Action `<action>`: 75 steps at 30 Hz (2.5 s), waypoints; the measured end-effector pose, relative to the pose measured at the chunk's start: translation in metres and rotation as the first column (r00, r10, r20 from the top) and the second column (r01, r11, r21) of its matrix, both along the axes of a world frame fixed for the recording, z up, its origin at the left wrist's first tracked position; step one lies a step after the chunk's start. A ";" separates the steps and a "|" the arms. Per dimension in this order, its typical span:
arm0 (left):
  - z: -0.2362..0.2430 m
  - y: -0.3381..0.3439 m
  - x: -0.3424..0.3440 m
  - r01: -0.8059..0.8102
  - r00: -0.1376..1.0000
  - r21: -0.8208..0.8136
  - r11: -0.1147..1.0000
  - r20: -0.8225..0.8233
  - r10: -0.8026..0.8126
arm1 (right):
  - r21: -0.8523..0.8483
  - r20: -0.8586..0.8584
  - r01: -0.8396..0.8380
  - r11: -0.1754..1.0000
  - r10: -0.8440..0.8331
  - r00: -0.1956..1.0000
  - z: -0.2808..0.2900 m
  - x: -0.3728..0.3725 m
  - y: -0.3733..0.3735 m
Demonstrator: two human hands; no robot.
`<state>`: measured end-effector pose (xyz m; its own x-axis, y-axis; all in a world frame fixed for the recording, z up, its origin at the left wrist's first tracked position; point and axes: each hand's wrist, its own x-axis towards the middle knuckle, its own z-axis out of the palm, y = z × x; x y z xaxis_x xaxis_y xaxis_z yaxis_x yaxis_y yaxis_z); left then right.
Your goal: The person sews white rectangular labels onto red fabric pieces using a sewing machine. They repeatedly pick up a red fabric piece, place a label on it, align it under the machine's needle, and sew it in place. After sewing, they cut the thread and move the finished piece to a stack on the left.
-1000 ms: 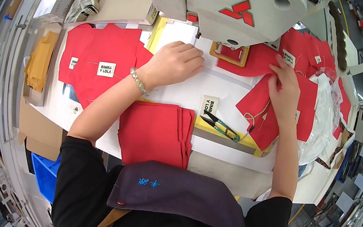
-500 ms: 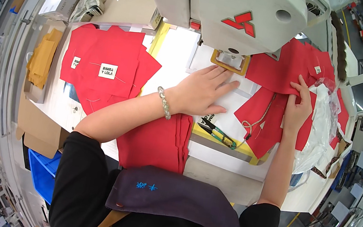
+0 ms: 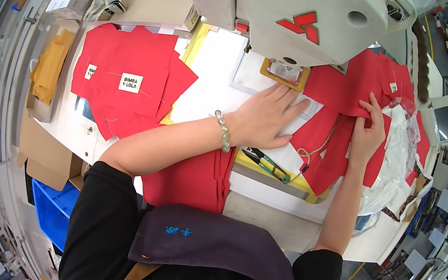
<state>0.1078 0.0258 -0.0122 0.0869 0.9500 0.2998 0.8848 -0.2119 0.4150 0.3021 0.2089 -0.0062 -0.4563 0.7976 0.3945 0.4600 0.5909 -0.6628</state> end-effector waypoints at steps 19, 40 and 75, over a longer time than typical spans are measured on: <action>0.015 -0.050 -0.057 -0.230 0.952 -0.026 0.973 -0.215 0.219 | 0.451 0.336 -0.227 0.863 0.071 0.939 0.032 -0.013 -0.046; 0.006 -0.029 -0.087 -0.150 0.969 -0.074 0.986 -0.211 0.131 | 0.252 0.652 -0.313 0.916 0.078 0.754 0.004 -0.053 -0.093; 0.023 -0.035 -0.054 0.009 0.977 0.263 0.965 -0.207 0.048 | 0.235 0.614 -0.266 0.935 0.069 0.786 -0.001 -0.057 -0.084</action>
